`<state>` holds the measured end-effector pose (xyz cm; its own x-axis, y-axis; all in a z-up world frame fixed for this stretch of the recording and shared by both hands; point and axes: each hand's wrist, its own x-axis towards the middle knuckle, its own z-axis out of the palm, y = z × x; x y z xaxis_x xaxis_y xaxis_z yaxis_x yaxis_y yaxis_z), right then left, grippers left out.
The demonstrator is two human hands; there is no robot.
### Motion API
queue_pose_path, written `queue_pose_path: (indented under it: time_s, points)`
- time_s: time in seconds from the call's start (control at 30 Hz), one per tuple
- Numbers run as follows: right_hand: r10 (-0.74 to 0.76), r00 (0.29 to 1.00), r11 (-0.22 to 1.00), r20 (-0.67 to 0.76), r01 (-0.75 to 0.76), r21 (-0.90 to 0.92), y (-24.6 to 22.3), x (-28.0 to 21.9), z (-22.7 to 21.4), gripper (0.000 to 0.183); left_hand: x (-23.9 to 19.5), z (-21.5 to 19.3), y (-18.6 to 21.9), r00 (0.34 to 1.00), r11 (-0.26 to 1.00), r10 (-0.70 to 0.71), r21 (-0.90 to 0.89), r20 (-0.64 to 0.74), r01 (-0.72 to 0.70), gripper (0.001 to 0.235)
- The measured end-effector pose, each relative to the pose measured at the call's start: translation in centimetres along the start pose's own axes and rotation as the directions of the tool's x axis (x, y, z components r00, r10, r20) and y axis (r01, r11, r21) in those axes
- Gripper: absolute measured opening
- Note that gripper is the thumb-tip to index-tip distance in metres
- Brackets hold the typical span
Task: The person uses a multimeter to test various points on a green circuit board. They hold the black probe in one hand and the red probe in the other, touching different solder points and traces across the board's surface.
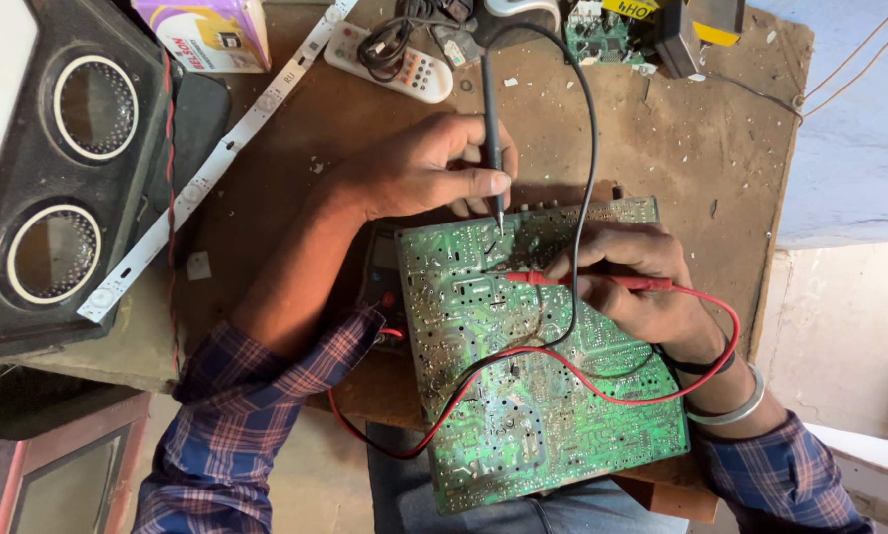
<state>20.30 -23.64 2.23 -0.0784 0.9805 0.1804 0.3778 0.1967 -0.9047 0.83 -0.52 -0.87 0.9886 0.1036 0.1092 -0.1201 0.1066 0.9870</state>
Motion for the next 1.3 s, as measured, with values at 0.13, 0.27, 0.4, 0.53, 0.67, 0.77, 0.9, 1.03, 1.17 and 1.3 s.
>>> queue_pose_path:
  time_s: [0.13,0.27,0.4,0.53,0.67,0.77,0.9,1.03,1.17,1.3]
  points:
    - [-0.003,1.0,1.0,0.002,0.003,0.008,-0.4,0.2,0.0,0.023,0.3,0.3,-0.1,0.993,0.994,-0.103,0.031,-0.053,0.105,0.019]
    - [0.007,1.0,0.999,0.017,-0.008,0.049,-0.7,0.4,0.1,0.024,0.3,0.3,-0.1,0.997,0.999,-0.04,0.001,-0.058,0.041,0.02]
    - [-0.026,0.999,0.999,0.033,0.025,0.031,-0.6,0.5,0.0,0.017,0.3,0.1,-0.3,0.998,0.999,-0.04,0.004,-0.057,0.04,0.019]
    - [-0.014,0.999,0.999,0.033,0.013,0.033,-0.5,0.4,0.2,0.017,0.3,-0.1,-0.6,0.995,0.997,-0.076,-0.022,-0.057,0.075,0.018]
    - [-0.02,0.999,0.998,0.046,0.018,0.054,-0.5,0.5,0.1,0.016,0.3,-0.1,-1.0,0.995,0.995,-0.072,-0.07,-0.063,0.067,0.018]
    - [0.083,0.996,0.995,0.014,-0.084,0.052,-0.7,0.5,0.0,0.026,0.5,0.1,-1.2,0.997,0.998,-0.031,-0.061,-0.073,0.027,0.018]
    - [-0.036,0.999,0.999,0.003,0.036,0.01,-1.2,0.8,-0.1,0.018,0.6,0.1,-0.8,0.976,0.98,-0.195,-0.061,-0.097,0.189,0.019]
    - [0.014,1.0,1.0,-0.003,-0.014,0.0,-1.3,1.2,0.2,0.022,0.5,0.2,-0.1,0.976,0.979,-0.2,-0.058,-0.091,0.195,0.019]
    - [0.04,0.997,0.999,-0.06,-0.039,0.021,-1.0,1.1,0.2,0.026,0.3,0.1,0.2,0.976,0.981,-0.194,-0.012,-0.098,0.194,0.018]
    - [0.001,0.995,0.997,-0.095,-0.009,-0.082,-0.8,0.9,0.0,0.031,0.2,-0.2,0.0,0.987,0.988,-0.153,-0.028,-0.049,0.152,0.017]
